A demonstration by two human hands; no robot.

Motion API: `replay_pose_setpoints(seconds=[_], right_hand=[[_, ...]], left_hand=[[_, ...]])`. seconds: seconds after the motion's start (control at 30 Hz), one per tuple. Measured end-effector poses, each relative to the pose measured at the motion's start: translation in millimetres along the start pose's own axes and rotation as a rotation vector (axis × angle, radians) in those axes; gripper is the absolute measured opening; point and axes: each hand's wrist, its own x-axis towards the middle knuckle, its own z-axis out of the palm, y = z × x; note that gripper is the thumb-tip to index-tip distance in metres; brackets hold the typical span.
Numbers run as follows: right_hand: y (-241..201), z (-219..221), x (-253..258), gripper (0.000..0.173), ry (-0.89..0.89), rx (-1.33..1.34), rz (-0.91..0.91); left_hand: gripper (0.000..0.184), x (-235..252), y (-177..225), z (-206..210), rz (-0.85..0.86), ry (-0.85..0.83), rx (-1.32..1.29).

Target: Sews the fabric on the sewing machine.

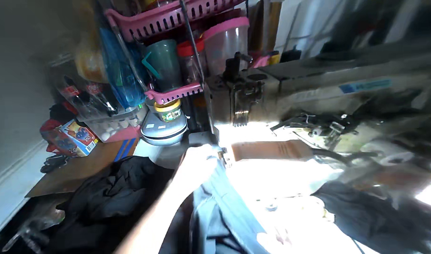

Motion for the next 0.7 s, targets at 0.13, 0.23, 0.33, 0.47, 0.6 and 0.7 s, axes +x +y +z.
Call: replay_pose_setpoints(seconds=[0.13, 0.23, 0.33, 0.47, 0.6, 0.7], right_hand=[[-13.5, -4.2, 27.0, 0.025, 0.118, -0.071, 0.132], [10.5, -4.6, 37.3, 0.016, 0.11, -0.057, 0.054], [14.3, -3.7, 36.3, 0.018, 0.109, -0.023, 0.04], [10.2, -0.5, 41.1, 0.013, 0.089, 0.064, 0.081], [16.0, 0.5, 48.0, 0.017, 0.098, 0.054, 0.053], [21.4, 1.5, 51.4, 0.031, 0.086, 0.071, 0.018]], left_hand=[[0.029, 26.0, 8.6, 13.6, -0.242, -0.116, 0.156], [0.033, 40.8, 18.7, 7.6, -0.218, -0.118, 0.151], [0.034, 34.9, 20.8, 2.6, -0.093, -0.06, 0.143], [0.032, 26.3, 55.0, -11.4, -0.153, -0.156, 0.334], [0.024, 45.2, 15.9, -1.7, -0.093, -0.112, 0.132], [0.03, 69.6, -42.4, 42.1, 0.046, 0.01, 0.26]])
